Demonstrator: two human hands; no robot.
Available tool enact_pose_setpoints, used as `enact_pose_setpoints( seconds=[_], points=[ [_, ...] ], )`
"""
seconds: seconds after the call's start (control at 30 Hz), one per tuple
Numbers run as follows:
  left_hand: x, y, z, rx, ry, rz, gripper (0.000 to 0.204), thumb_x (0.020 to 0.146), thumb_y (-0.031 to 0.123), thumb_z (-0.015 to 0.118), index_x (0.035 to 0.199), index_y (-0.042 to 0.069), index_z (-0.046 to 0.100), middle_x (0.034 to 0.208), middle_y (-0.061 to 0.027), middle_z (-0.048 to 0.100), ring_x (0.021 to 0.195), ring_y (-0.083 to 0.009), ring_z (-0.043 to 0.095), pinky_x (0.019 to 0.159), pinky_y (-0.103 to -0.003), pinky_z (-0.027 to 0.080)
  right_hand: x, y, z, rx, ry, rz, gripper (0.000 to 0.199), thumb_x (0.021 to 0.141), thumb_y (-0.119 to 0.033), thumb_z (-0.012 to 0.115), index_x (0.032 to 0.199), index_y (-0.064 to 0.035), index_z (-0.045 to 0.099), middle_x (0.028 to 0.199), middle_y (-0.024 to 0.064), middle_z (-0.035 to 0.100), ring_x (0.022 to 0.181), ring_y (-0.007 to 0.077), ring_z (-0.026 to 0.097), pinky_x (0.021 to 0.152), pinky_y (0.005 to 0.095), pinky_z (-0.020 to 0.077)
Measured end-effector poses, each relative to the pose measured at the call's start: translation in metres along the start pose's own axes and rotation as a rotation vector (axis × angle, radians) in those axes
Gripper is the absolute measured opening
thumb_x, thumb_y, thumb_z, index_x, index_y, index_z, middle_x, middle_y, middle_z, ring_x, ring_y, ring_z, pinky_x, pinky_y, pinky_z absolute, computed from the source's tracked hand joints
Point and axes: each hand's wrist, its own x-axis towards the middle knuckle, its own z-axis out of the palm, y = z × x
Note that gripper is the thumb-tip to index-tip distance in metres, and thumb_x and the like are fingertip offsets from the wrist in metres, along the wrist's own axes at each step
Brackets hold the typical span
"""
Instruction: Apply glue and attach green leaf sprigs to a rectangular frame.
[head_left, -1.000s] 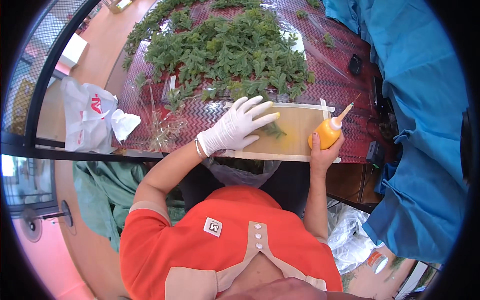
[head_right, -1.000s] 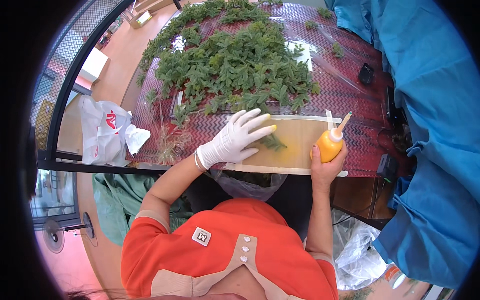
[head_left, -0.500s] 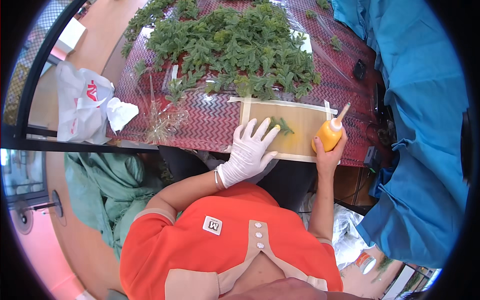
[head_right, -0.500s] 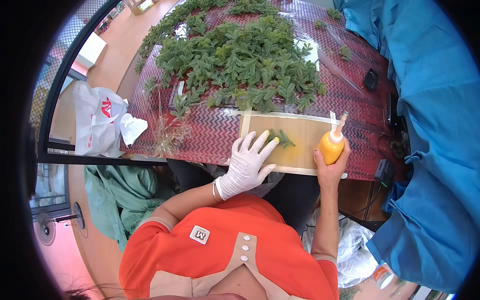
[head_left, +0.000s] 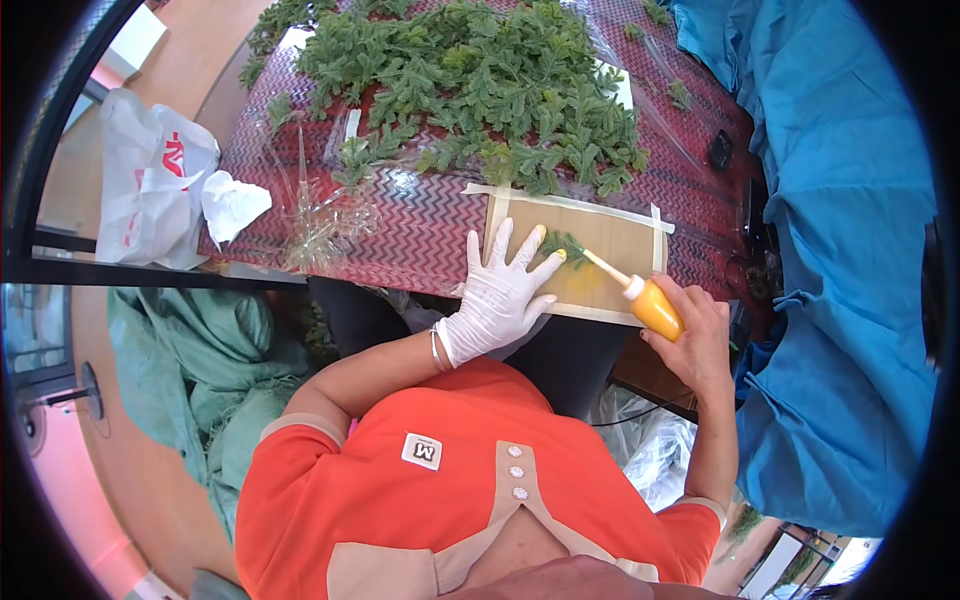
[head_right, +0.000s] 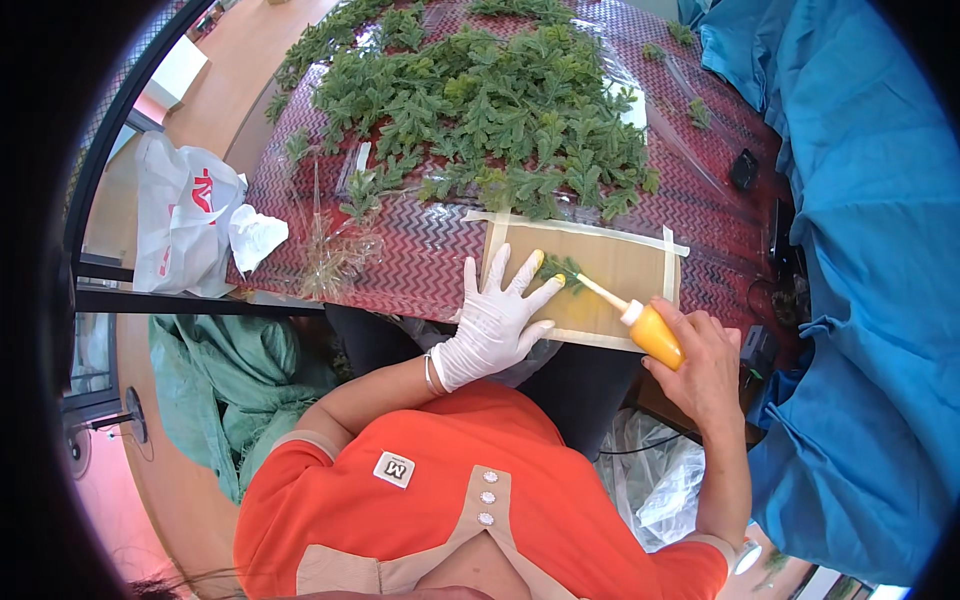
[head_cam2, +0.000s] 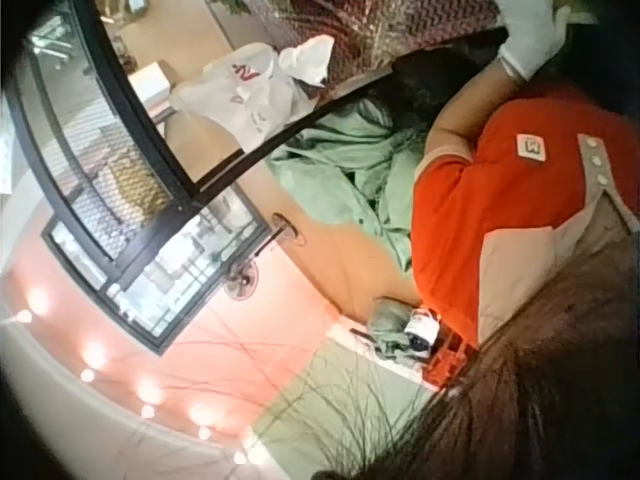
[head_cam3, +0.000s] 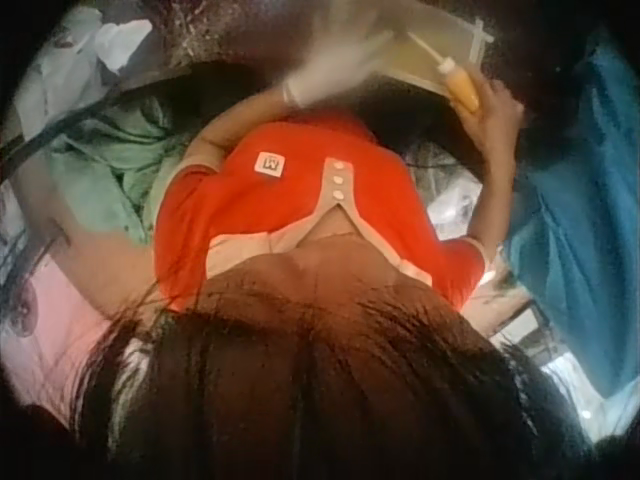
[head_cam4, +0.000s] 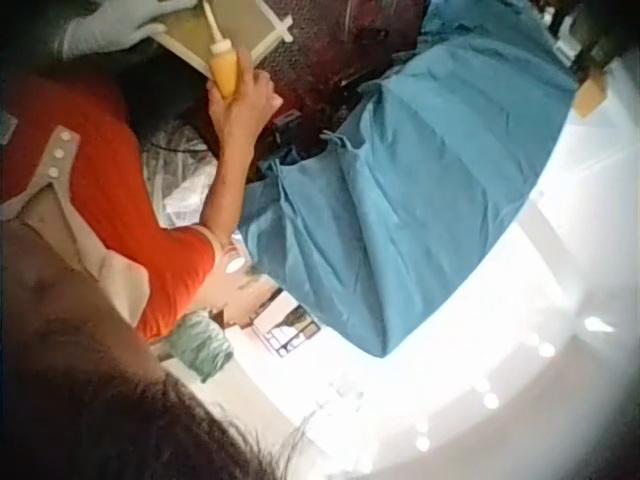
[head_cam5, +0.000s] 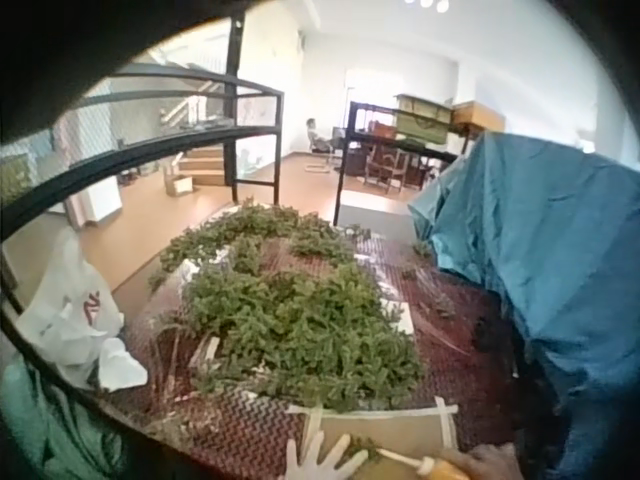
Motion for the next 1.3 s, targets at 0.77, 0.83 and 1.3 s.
enact_pose_setpoints(
  seconds=[0.77,0.83,1.3],
  points=[
    [0.000,-0.002,0.001,-0.027,0.012,0.013,0.061,0.090,0.041,0.063,0.147,0.024,0.051,0.163,-0.0140,0.033,0.146,-0.0523,0.024,0.108,-0.075,0.012,0.031,-0.023,-0.022,-0.321,-0.070,-0.085,0.063,0.074,-0.017,0.082,0.134,-0.0270,0.064,0.096,0.0080,0.055,0.084,0.0239,0.051,0.079,0.0386,0.0342],
    [0.000,-0.002,0.001,-0.022,0.018,0.012,0.061,0.089,0.041,0.063,0.147,0.024,0.051,0.163,-0.0142,0.033,0.146,-0.0522,0.025,0.108,-0.076,0.013,0.031,-0.024,-0.024,-0.327,-0.073,-0.090,0.062,0.075,-0.016,0.082,0.133,-0.0269,0.065,0.096,0.0079,0.055,0.084,0.0237,0.051,0.079,0.0387,0.0341],
    [0.001,-0.001,-0.001,-0.006,0.039,0.026,0.059,0.090,0.041,0.063,0.146,0.024,0.053,0.161,-0.0152,0.035,0.145,-0.0534,0.026,0.107,-0.076,0.016,0.021,-0.017,-0.027,-0.344,-0.031,-0.079,0.061,0.075,-0.015,0.082,0.132,-0.0265,0.065,0.095,0.0073,0.055,0.083,0.0231,0.051,0.078,0.0390,0.0332]
  ],
)
